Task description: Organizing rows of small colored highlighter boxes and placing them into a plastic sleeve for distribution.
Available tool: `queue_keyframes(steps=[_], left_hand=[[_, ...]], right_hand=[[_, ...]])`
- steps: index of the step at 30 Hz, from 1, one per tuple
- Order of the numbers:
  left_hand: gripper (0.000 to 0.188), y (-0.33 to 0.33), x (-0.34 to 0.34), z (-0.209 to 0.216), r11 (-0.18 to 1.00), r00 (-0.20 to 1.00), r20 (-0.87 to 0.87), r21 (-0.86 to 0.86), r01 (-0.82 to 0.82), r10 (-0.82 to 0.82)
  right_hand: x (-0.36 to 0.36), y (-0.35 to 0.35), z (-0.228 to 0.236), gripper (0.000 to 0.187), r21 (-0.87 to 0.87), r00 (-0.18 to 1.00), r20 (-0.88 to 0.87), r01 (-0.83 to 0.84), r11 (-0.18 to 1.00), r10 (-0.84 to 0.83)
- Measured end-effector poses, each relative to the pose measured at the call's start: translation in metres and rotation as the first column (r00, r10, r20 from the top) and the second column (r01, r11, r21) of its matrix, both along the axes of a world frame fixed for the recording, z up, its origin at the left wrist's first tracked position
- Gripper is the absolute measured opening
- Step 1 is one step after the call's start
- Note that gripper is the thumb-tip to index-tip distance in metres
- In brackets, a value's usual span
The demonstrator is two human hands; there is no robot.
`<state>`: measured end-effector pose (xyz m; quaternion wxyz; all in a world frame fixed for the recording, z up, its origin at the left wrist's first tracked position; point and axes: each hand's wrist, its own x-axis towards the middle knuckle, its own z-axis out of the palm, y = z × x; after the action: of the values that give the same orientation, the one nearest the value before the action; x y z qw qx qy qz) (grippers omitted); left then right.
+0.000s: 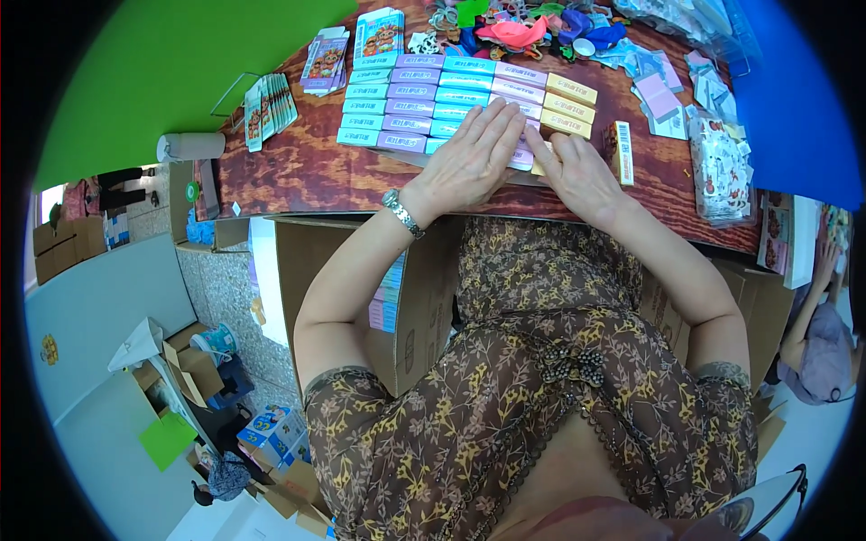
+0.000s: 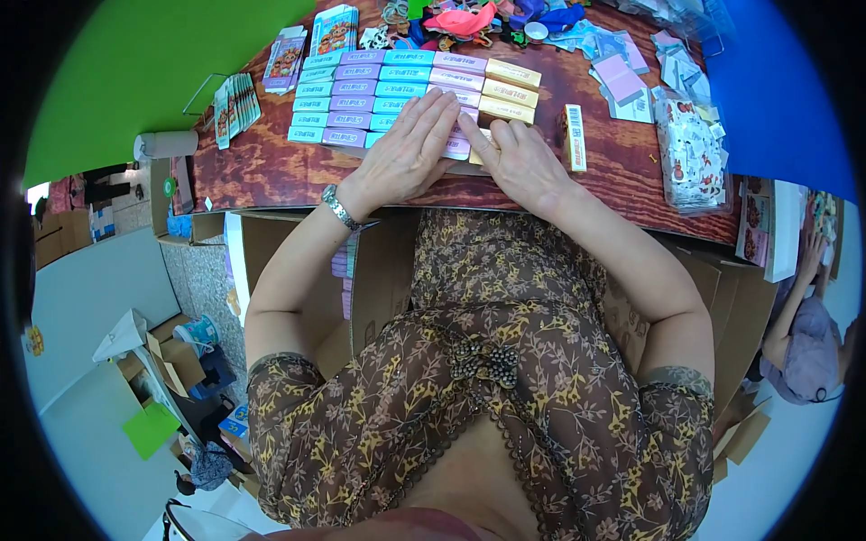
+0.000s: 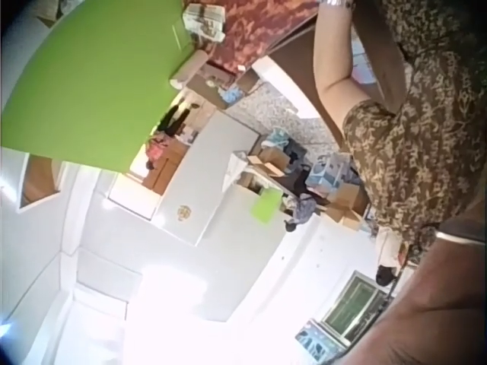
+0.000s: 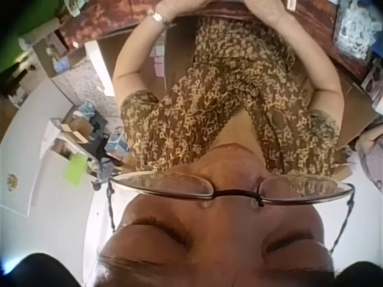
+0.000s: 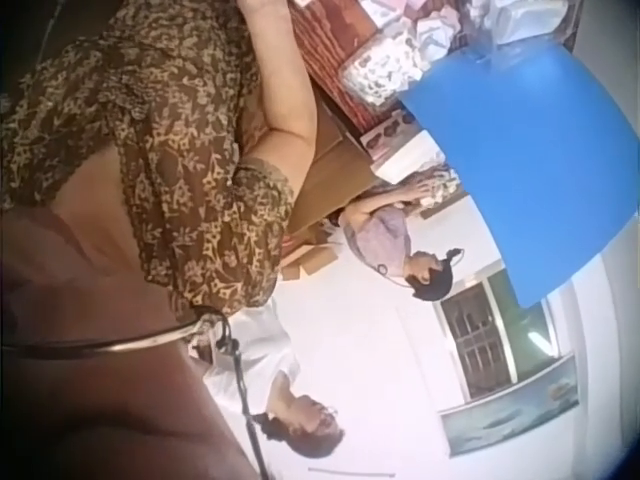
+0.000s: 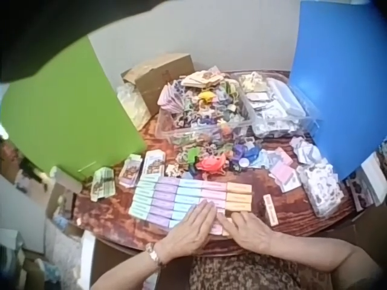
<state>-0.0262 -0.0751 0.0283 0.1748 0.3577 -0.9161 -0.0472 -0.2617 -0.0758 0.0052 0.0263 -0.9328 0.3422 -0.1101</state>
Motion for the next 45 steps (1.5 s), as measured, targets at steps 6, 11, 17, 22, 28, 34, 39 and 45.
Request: queue_keyframes(steps=[6,11,17,22,28,34,39,45], left_hand=[[0.077,0.001,0.008,0.006,0.997,0.996,-0.091,0.067,0.03,-0.024],[0.074,0.01,0.013,0.007,0.995,0.996,-0.002,-0.032,-0.093,0.093],[0.071,0.009,0.027,-0.001,0.995,0.995,-0.039,-0.02,-0.096,0.095],[0.066,0.008,0.028,-0.006,0.995,0.995,-0.054,-0.035,-0.09,0.088],[0.06,0.007,0.029,-0.008,0.996,0.995,-0.058,-0.032,-0.083,0.081],[0.055,0.007,0.029,-0.011,0.995,0.996,-0.047,-0.062,-0.077,0.074],[0.053,0.007,0.029,-0.01,0.995,0.996,-0.056,-0.076,-0.072,0.068],[0.06,0.008,0.028,-0.008,0.996,0.997,-0.029,-0.064,-0.068,0.066]], right_hand=[[-0.002,0.002,0.028,0.081,0.078,0.998,0.042,-0.056,0.995,0.052],[0.011,-0.001,0.048,0.05,-0.025,0.958,0.278,-0.061,0.998,0.066],[0.029,-0.006,0.04,0.025,0.061,0.956,0.282,-0.107,0.992,0.086],[0.032,-0.008,0.03,0.016,0.092,0.914,0.401,-0.113,0.989,0.067],[0.035,-0.002,0.03,0.018,-0.111,0.936,0.326,-0.098,0.989,0.129],[0.036,0.0,0.027,0.023,-0.213,0.917,0.346,-0.131,0.968,0.2],[0.029,-0.004,0.026,0.028,-0.127,0.901,0.373,-0.185,0.975,0.219],[0.03,-0.005,0.024,0.028,-0.111,0.916,0.359,-0.151,0.982,0.181]])
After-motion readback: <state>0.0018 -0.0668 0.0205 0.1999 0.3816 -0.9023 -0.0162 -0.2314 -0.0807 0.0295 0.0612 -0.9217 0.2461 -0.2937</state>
